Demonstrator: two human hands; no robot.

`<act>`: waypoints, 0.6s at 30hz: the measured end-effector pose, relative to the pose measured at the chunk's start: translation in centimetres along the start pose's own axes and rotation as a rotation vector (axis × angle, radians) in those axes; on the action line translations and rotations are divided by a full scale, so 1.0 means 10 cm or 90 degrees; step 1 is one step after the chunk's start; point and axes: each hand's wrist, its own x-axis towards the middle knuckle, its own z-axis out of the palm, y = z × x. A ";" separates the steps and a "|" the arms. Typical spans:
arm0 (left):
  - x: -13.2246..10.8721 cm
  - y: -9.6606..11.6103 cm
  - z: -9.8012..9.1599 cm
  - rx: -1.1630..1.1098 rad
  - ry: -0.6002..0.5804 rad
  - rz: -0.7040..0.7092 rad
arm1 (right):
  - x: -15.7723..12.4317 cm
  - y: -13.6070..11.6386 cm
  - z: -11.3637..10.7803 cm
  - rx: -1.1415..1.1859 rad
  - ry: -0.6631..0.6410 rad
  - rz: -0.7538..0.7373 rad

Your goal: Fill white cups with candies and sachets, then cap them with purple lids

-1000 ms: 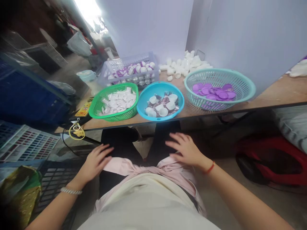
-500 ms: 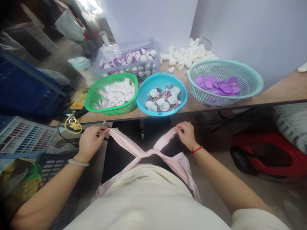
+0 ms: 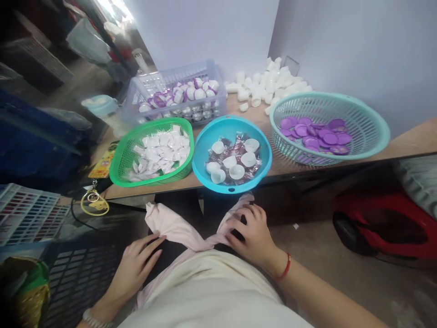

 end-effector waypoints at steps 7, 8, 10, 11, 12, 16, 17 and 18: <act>0.49 -0.29 0.00 -0.130 0.054 -0.236 | 0.93 -0.69 0.49 0.231 -0.405 0.138; 0.60 -0.37 0.00 -0.163 0.050 -0.271 | 1.01 -0.76 0.60 0.252 -0.434 0.141; 0.78 -0.51 -0.04 -0.253 0.017 -0.346 | 1.08 -0.84 0.76 0.311 -0.463 0.131; 0.84 -0.56 -0.07 -0.303 0.000 -0.385 | 1.09 -0.86 0.80 0.343 -0.467 0.132; 0.87 -0.60 -0.12 -0.355 -0.018 -0.420 | 1.09 -0.87 0.82 0.377 -0.464 0.132; 0.86 -0.64 -0.33 -0.541 -0.055 -0.509 | 1.06 -0.88 0.77 0.519 -0.469 0.084; 0.83 -0.63 -0.40 -0.576 -0.054 -0.519 | 1.05 -0.89 0.75 0.552 -0.481 0.060; 0.79 -0.63 -0.46 -0.606 -0.046 -0.524 | 1.03 -0.90 0.74 0.580 -0.491 0.039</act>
